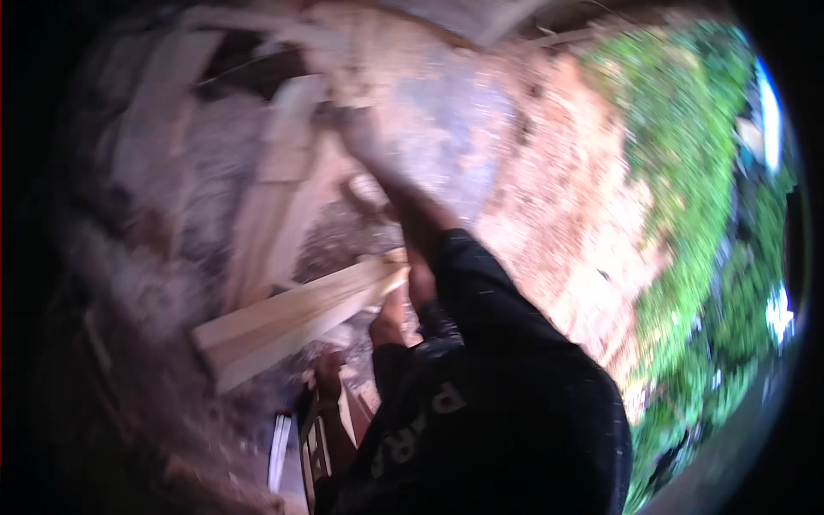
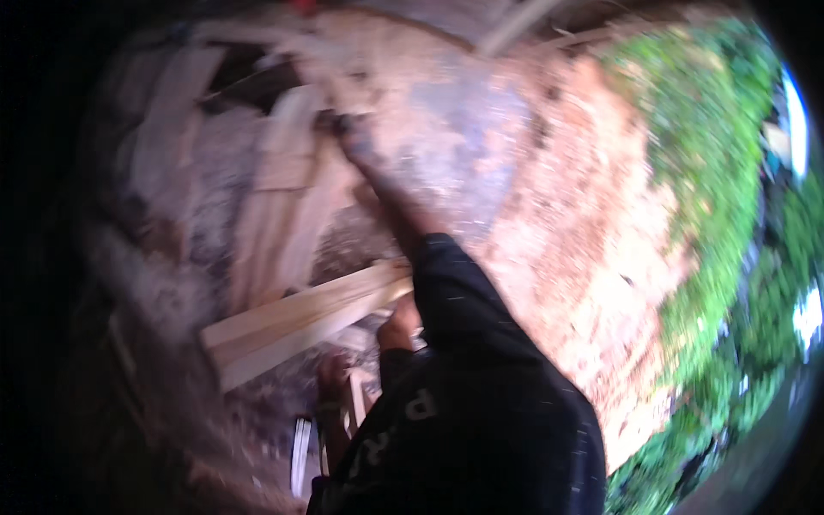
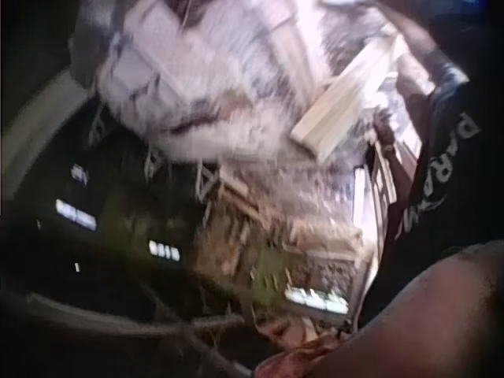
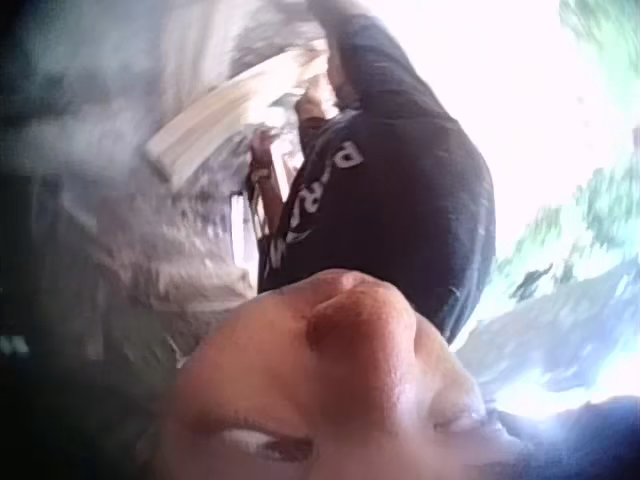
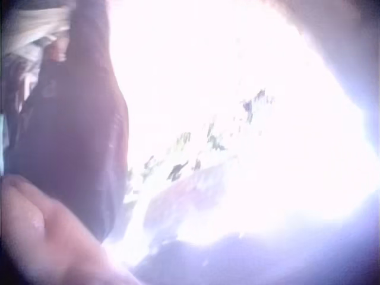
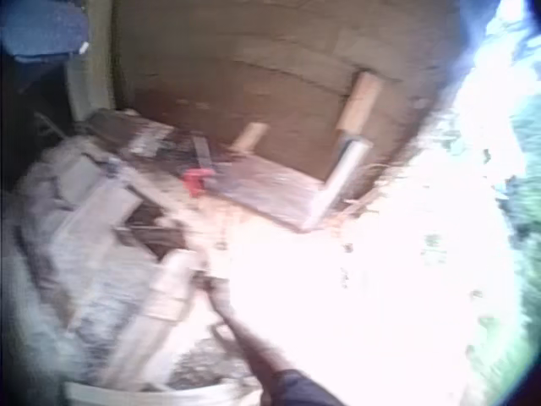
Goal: The person saws a wooden plank using a table saw and then uses a hammer to secure another wooden piece.
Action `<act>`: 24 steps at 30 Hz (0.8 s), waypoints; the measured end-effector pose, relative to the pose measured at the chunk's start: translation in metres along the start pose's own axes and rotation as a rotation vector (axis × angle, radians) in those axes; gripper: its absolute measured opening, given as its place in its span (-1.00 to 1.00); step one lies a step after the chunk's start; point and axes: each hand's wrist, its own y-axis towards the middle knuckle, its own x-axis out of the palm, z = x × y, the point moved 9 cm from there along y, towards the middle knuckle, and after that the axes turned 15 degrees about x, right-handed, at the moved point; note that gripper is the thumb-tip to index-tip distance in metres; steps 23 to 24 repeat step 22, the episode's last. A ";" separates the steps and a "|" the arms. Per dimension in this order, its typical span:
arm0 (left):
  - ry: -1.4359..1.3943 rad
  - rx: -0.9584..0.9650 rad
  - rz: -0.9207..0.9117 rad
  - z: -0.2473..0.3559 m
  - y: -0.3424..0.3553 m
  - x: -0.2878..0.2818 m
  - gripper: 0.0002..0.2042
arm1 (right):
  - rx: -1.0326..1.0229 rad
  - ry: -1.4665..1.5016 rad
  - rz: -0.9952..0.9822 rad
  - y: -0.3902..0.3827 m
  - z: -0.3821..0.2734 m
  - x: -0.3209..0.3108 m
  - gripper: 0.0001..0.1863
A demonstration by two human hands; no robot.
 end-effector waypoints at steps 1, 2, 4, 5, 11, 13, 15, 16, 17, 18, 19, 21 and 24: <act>-0.188 -0.027 0.070 -0.018 -0.006 -0.006 -0.70 | 0.004 -0.279 -0.012 -0.025 -0.025 0.023 -0.80; -0.048 -0.283 0.146 -0.052 -0.026 -0.013 -0.65 | 0.290 -0.394 -0.176 -0.043 -0.020 0.040 -0.61; -0.361 -0.488 0.478 -0.069 -0.064 -0.016 -0.53 | 0.609 -0.251 -0.272 -0.100 -0.067 0.054 -0.11; -0.357 -0.485 0.515 -0.063 -0.068 -0.016 -0.50 | 0.682 -0.231 -0.310 -0.120 -0.083 0.044 -0.27; -0.255 -0.093 0.355 -0.168 0.021 0.046 -0.48 | 0.015 -0.482 -0.226 -0.227 0.161 -0.074 -0.64; -0.259 -0.199 0.582 -0.204 -0.060 -0.001 -0.41 | 0.797 -0.379 -0.614 -0.346 0.170 -0.075 -0.67; -0.617 -0.148 0.858 -0.149 -0.015 0.017 -0.27 | 1.201 -0.513 -0.596 -0.428 0.269 -0.148 -0.46; -0.667 -0.099 0.928 -0.133 0.001 0.016 -0.20 | 1.359 -0.604 -0.643 -0.473 0.317 -0.169 -0.45; -0.612 -0.007 0.841 -0.128 0.019 0.018 -0.11 | 1.408 -0.614 -0.587 -0.510 0.374 -0.196 -0.44; -0.548 0.076 0.924 -0.123 0.027 0.016 -0.10 | 1.467 -0.625 -0.528 -0.547 0.416 -0.211 -0.43; -0.540 0.187 1.009 -0.127 0.021 -0.004 -0.11 | 1.484 -0.580 -0.550 -0.563 0.422 -0.176 -0.43; -0.266 0.232 0.875 -0.106 0.029 -0.020 -0.02 | 1.569 -0.010 -0.456 -0.576 0.402 -0.100 -0.40; -0.702 0.240 0.856 -0.109 0.074 0.018 0.03 | 1.621 0.224 -0.356 -0.594 0.468 -0.108 -0.32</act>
